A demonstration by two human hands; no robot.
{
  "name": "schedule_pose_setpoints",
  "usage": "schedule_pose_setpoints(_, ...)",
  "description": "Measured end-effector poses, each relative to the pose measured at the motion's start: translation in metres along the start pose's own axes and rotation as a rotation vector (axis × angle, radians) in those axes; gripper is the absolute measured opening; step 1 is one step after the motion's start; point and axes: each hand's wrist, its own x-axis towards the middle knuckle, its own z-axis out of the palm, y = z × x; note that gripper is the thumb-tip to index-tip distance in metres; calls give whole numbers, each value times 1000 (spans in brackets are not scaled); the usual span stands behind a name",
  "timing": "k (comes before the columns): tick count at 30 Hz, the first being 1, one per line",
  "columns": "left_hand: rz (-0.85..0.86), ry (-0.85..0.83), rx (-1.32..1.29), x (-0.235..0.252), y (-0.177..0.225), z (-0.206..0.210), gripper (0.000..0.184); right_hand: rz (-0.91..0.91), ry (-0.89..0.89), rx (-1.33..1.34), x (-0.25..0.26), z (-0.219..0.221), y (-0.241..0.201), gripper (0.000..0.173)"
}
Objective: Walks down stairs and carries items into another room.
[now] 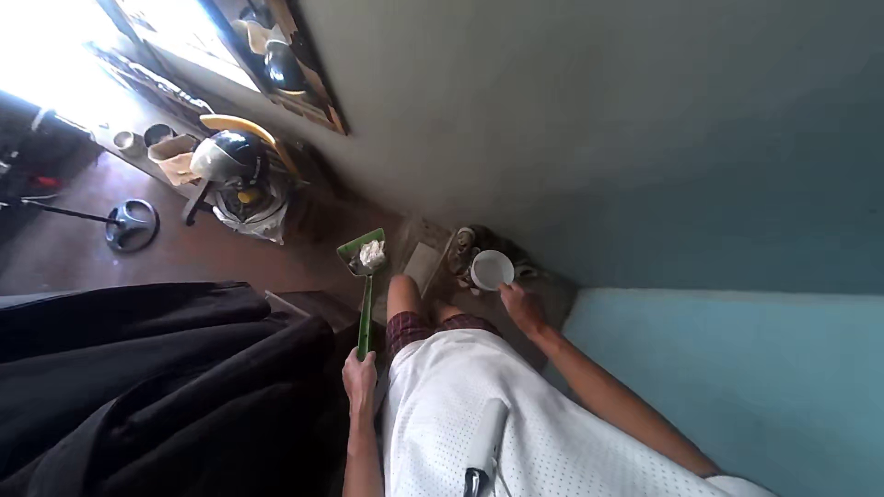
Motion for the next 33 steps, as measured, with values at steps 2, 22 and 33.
schedule_pose_setpoints(2, -22, 23, -42, 30, 13, 0, 30, -59, 23, -46, 44, -1, -8, 25)
schedule_pose_setpoints(22, -200, 88, 1, 286, 71, -66, 34, -64, -17, -168, 358, 64, -128, 26)
schedule_pose_setpoints(33, -324, 135, -170, 312, 86, -84, 32, -257, -87, -198, 437, 68, -199, 25)
